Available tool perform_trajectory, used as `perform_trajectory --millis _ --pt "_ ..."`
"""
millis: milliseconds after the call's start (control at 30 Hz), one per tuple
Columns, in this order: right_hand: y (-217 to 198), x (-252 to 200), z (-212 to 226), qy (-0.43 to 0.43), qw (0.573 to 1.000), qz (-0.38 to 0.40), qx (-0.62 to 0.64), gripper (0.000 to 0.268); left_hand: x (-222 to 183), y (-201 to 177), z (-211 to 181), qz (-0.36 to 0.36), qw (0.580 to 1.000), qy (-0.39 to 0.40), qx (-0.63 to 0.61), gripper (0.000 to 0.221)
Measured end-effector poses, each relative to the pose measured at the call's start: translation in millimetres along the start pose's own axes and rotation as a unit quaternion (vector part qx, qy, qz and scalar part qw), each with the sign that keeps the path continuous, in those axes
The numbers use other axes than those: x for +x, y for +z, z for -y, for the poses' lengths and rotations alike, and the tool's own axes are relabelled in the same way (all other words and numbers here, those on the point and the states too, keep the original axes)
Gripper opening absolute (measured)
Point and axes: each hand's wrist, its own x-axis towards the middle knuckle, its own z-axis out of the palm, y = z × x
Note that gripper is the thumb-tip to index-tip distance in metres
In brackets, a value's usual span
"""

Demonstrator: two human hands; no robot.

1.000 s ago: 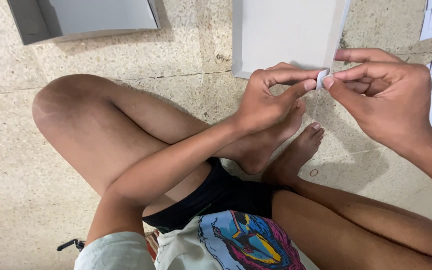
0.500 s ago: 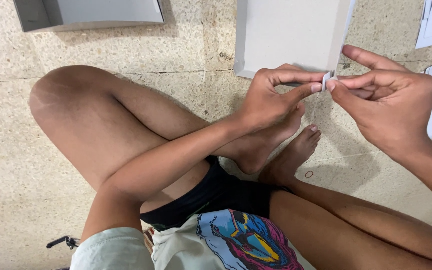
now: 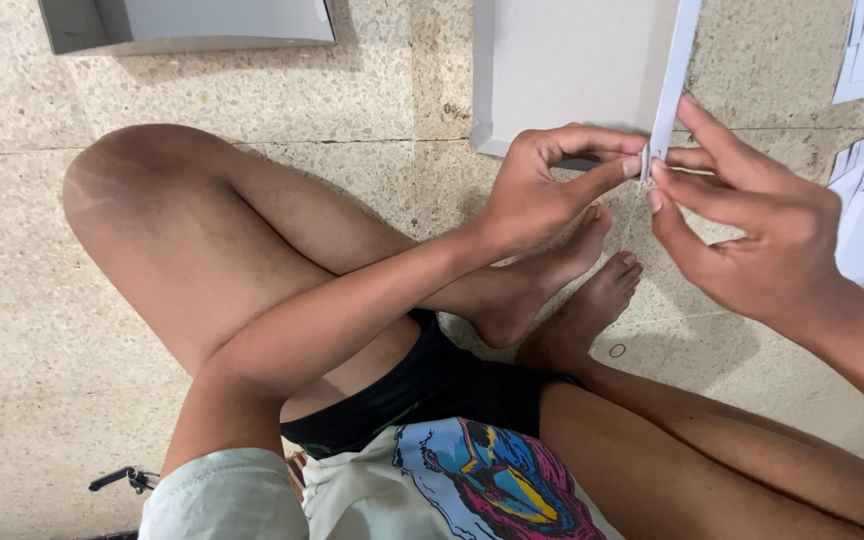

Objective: Manually folding cardboard sheets into boxes, peeling adhesive strips, and stacking the finished products.

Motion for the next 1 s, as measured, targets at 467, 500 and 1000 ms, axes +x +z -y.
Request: perform_trajectory --millis 467,500,1000 --pt "-9 6 -16 -0.056 0.998 0.02 -0.035 0.016 3 -7 -17 0.056 0.997 0.035 0.032 0.009" --pt "-9 5 -17 -0.056 0.998 0.02 -0.035 0.016 2 -7 -12 0.056 0.997 0.035 0.033 0.009" --pt "-5 13 -7 -0.005 1.0 -0.007 0.004 0.013 -7 -4 -8 -0.005 0.973 0.204 0.111 0.012"
